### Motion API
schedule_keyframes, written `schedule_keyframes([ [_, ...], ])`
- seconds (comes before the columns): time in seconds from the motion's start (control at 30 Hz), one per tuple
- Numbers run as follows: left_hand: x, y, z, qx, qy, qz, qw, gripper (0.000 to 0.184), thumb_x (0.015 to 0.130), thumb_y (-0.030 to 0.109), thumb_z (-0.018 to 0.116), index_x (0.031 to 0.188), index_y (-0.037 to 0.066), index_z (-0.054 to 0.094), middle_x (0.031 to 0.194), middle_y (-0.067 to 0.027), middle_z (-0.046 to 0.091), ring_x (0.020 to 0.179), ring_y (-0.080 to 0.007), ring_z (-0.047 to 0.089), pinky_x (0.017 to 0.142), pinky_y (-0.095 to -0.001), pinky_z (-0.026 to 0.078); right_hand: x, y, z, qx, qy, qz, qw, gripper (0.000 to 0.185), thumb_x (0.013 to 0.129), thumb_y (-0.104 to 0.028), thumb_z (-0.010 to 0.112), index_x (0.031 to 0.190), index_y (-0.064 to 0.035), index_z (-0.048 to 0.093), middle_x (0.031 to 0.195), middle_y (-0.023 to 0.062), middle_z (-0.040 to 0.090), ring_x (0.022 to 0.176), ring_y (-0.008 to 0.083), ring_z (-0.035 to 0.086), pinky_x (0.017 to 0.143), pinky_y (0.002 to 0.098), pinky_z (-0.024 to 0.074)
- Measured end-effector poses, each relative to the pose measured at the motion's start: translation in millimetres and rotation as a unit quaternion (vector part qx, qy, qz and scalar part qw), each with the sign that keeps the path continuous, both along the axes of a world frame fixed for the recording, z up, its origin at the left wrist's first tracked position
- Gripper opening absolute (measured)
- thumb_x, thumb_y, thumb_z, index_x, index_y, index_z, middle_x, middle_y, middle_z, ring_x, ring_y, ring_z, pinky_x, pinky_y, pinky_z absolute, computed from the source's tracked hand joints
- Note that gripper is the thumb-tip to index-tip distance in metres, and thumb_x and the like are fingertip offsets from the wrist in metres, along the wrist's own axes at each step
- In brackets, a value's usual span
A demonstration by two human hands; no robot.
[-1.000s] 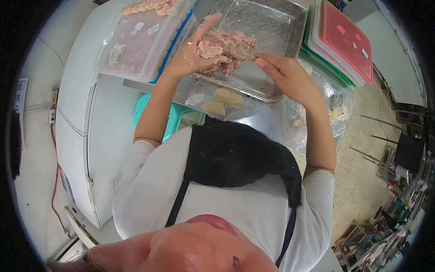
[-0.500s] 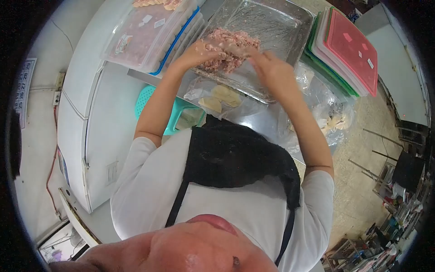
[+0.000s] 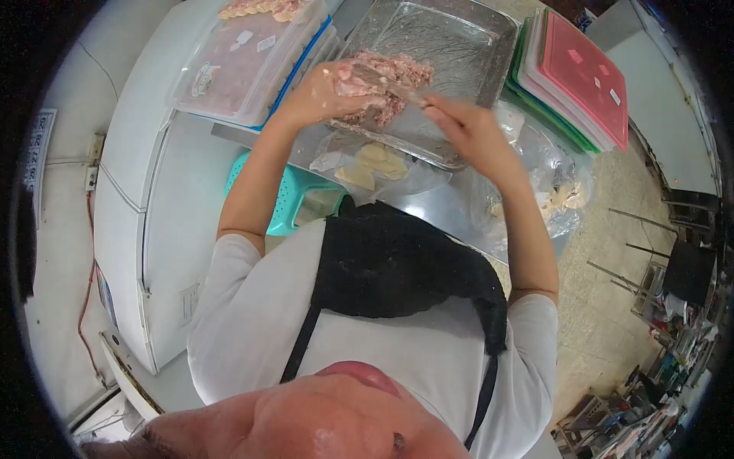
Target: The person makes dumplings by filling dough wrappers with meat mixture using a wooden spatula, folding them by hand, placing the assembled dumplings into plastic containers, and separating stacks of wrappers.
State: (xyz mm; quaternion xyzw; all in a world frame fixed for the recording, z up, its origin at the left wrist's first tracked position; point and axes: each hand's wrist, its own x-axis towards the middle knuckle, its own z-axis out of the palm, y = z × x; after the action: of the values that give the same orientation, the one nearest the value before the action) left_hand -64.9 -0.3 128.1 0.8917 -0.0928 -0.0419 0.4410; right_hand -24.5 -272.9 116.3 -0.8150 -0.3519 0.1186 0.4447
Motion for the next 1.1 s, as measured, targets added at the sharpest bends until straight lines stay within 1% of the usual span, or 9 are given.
schedule_keyframes([
  [0.07,11,7,-8,-0.021,-0.059,-0.052,0.997,0.046,0.072,0.033,0.078,0.107,0.007,0.064,0.094,-0.0099,0.067,0.088,-0.0217,0.063,0.084,-0.0315,0.048,-2,14,-18,-0.001,-0.031,0.021,0.999,0.033,0.094,-0.023,0.057,0.12,-0.0013,0.06,0.11,0.012,0.067,0.095,0.0167,0.062,0.085,0.0277,0.0455],
  [0.23,26,42,-23,-0.05,-0.08,-0.038,0.995,0.049,0.071,0.036,0.077,0.107,0.005,0.064,0.093,-0.0107,0.068,0.086,-0.0208,0.065,0.079,-0.0328,0.05,-17,32,37,-0.136,-0.282,-0.118,0.942,0.026,0.092,-0.021,0.058,0.115,-0.0112,0.064,0.076,0.0133,0.058,0.069,0.0331,0.058,0.061,0.0397,0.0462],
  [0.37,32,67,-10,0.018,-0.066,-0.059,0.996,0.059,0.071,0.04,0.076,0.117,0.006,0.061,0.102,-0.0122,0.069,0.096,-0.0227,0.065,0.083,-0.0334,0.051,-1,66,-17,-0.102,-0.296,-0.109,0.943,0.028,0.092,-0.029,0.056,0.116,-0.0163,0.063,0.091,0.0146,0.063,0.079,0.0349,0.063,0.067,0.0448,0.0494],
  [0.47,21,95,2,0.043,-0.156,-0.065,0.985,0.064,0.07,0.041,0.076,0.122,0.007,0.058,0.106,-0.0133,0.068,0.101,-0.0238,0.064,0.085,-0.0339,0.051,25,45,-25,-0.31,-0.245,-0.17,0.903,0.03,0.093,-0.029,0.055,0.117,-0.0139,0.063,0.099,0.0172,0.064,0.087,0.0357,0.064,0.074,0.0421,0.0501],
  [0.6,2,114,27,-0.22,-0.061,-0.123,0.966,0.058,0.074,0.035,0.075,0.122,0.008,0.059,0.108,-0.0145,0.066,0.1,-0.0242,0.064,0.084,-0.0325,0.051,-2,50,6,-0.108,-0.131,-0.204,0.964,0.031,0.092,-0.025,0.057,0.118,-0.0095,0.063,0.105,0.0183,0.065,0.092,0.0351,0.064,0.079,0.0363,0.0497],
  [0.7,20,139,18,-0.013,-0.176,-0.108,0.978,0.048,0.077,0.026,0.074,0.12,0.008,0.06,0.109,-0.0109,0.066,0.097,-0.0202,0.064,0.082,-0.0304,0.051,-40,104,45,-0.01,-0.097,-0.161,0.982,0.031,0.091,-0.021,0.059,0.117,-0.0049,0.062,0.106,0.0181,0.065,0.093,0.0306,0.064,0.081,0.0328,0.0485],
  [0.77,15,144,34,-0.081,-0.115,-0.161,0.977,0.048,0.077,0.02,0.074,0.12,0.006,0.059,0.112,-0.0085,0.065,0.1,-0.018,0.062,0.087,-0.0314,0.05,-56,140,54,-0.043,-0.137,-0.12,0.982,0.031,0.091,-0.018,0.061,0.118,-0.0006,0.06,0.104,0.0176,0.066,0.091,0.0223,0.064,0.08,0.029,0.0473],
  [0.87,25,162,27,-0.119,-0.062,-0.202,0.97,0.047,0.077,0.019,0.075,0.119,0.006,0.06,0.113,-0.0076,0.064,0.1,-0.0164,0.061,0.089,-0.0318,0.049,-52,160,43,-0.054,-0.141,-0.112,0.982,0.031,0.09,-0.021,0.06,0.117,-0.0062,0.062,0.107,0.0188,0.064,0.094,0.0333,0.063,0.08,0.0349,0.0491],
  [1.1,61,251,34,-0.004,-0.084,-0.139,0.987,0.049,0.079,0.026,0.074,0.12,0.004,0.058,0.103,-0.0097,0.066,0.093,-0.0181,0.061,0.083,-0.0309,0.049,-56,102,-9,0.043,-0.042,-0.303,0.951,0.034,0.095,-0.023,0.056,0.119,0.0007,0.061,0.08,0.001,0.062,0.067,0.0084,0.054,0.061,0.0228,0.0444],
])
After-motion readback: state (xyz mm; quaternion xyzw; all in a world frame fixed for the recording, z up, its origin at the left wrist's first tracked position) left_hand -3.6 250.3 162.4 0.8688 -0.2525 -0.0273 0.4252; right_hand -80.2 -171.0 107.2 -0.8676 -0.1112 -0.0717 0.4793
